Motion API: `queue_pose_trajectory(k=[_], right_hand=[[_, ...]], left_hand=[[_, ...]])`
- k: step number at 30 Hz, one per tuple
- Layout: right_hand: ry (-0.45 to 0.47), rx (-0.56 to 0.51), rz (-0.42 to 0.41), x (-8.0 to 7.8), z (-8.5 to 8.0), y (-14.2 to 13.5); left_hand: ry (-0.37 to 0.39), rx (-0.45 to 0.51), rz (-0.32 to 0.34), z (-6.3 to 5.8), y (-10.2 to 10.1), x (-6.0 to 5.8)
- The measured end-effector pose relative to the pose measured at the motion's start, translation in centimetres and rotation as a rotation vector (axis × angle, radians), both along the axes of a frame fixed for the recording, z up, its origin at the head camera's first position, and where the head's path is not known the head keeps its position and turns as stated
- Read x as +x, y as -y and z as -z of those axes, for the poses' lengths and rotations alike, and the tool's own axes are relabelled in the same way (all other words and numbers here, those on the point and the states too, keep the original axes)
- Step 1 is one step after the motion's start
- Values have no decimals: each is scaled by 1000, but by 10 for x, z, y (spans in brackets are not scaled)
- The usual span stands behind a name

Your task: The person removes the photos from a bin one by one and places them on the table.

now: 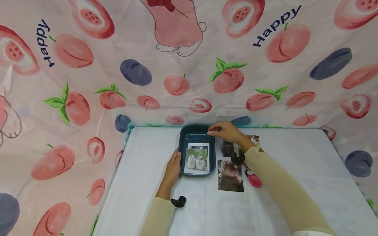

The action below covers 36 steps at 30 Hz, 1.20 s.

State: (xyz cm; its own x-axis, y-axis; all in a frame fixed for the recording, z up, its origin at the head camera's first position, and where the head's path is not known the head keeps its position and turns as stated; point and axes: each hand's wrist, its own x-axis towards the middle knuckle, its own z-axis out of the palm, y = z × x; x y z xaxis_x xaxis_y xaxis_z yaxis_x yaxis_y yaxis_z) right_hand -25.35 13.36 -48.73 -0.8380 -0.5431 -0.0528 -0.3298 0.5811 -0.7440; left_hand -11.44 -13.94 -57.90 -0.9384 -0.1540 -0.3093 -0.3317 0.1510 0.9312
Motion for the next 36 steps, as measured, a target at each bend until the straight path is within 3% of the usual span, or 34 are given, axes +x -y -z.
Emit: queue_pose_trajectory(k=[5, 12, 21, 26, 31, 36], right_hand=[[48, -2, -98, 1, -5, 34], [100, 134, -191, 6, 9, 72], [89, 320, -190, 18, 20, 97], [78, 366, -151, 20, 25, 102], [90, 353, -123, 20, 27, 102], [116, 272, -150, 20, 24, 99]], left_hand=[[6, 4, -1, 0, 0, 0], [5, 30, 14, 0, 2, -1], [-1, 35, 29, 0, 2, -1], [-8, 41, 20, -2, 1, -1], [-3, 41, 19, -1, 1, -1], [-11, 41, 23, -2, 1, 1]])
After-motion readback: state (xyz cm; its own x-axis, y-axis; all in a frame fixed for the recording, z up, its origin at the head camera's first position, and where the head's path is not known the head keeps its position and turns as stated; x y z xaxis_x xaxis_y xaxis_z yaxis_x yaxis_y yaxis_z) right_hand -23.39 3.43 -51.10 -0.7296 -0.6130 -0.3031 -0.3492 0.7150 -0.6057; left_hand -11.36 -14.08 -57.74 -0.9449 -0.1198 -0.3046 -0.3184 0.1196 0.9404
